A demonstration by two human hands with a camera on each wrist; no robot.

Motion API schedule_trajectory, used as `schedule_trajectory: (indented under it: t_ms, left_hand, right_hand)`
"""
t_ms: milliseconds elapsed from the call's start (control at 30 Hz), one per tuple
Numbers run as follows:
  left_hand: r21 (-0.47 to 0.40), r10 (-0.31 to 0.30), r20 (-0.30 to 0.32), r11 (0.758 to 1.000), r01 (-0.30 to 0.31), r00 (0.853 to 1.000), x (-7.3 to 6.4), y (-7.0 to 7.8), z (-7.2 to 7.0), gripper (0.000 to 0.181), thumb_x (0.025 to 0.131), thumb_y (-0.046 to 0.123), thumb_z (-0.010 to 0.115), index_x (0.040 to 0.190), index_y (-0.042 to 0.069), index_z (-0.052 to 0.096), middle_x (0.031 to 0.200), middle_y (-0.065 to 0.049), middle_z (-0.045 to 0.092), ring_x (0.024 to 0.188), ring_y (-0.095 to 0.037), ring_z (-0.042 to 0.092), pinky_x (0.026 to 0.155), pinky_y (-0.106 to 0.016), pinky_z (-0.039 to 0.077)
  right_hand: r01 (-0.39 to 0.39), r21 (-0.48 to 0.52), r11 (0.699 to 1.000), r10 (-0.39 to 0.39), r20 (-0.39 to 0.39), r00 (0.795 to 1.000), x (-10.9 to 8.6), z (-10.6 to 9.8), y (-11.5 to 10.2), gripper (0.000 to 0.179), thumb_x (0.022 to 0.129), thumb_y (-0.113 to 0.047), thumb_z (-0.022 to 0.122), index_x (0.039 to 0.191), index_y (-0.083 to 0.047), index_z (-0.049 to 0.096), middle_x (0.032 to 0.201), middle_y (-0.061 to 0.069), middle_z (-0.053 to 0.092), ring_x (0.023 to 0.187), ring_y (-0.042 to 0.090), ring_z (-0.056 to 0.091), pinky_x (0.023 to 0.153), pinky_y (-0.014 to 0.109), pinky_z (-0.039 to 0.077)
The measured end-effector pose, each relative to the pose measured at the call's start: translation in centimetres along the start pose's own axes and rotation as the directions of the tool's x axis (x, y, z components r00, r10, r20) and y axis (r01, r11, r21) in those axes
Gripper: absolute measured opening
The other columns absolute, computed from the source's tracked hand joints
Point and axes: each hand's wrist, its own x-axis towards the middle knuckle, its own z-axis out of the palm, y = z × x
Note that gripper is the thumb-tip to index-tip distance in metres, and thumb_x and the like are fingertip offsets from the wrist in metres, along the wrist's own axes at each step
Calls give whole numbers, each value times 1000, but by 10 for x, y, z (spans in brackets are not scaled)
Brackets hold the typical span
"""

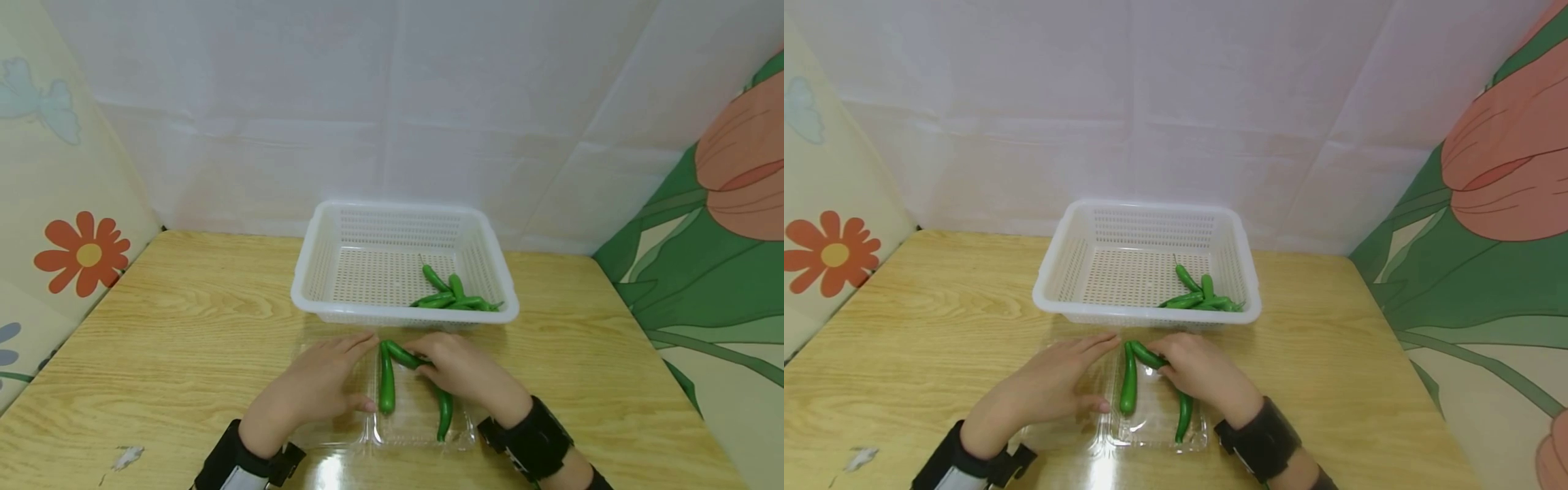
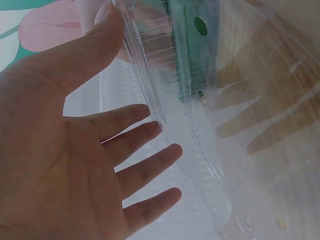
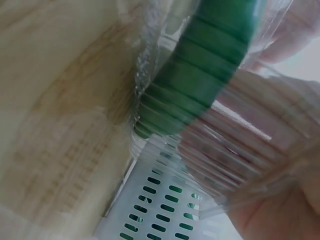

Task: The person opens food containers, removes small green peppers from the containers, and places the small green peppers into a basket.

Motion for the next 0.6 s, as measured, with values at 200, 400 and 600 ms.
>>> schedule_trajectory:
  t_ms: [200, 400, 600]
  left_hand:
    - [11, 5, -3, 1000, -5, 1000, 0, -1, 1, 92, 78, 49, 79, 151, 9, 41, 155, -9, 39, 138, -32, 41, 113, -55, 31]
    - [14, 10, -6, 1000, -10, 1000, 0, -1, 1, 92, 78, 50, 78, 151, 9, 41, 155, -10, 39, 138, -32, 41, 113, -55, 31]
    - [20, 13, -7, 1000, -13, 1000, 0, -1, 1, 92, 78, 51, 78, 151, 9, 41, 155, -10, 39, 137, -32, 42, 112, -55, 32]
  right_hand:
    - [6, -11, 1000, -6, -3, 1000, 2, 4, 1, 37, 82, -4, 78, 118, -5, 70, 111, 7, 72, 100, 21, 68, 87, 37, 57]
    - [24, -13, 1000, -25, -11, 1000, 3, 7, 2, 38, 80, -1, 79, 117, -6, 71, 108, 5, 73, 99, 19, 68, 86, 35, 57]
    - [41, -24, 999, -42, -18, 999, 3, 6, 2, 38, 79, 3, 78, 115, -6, 72, 108, 5, 73, 99, 20, 68, 87, 36, 57]
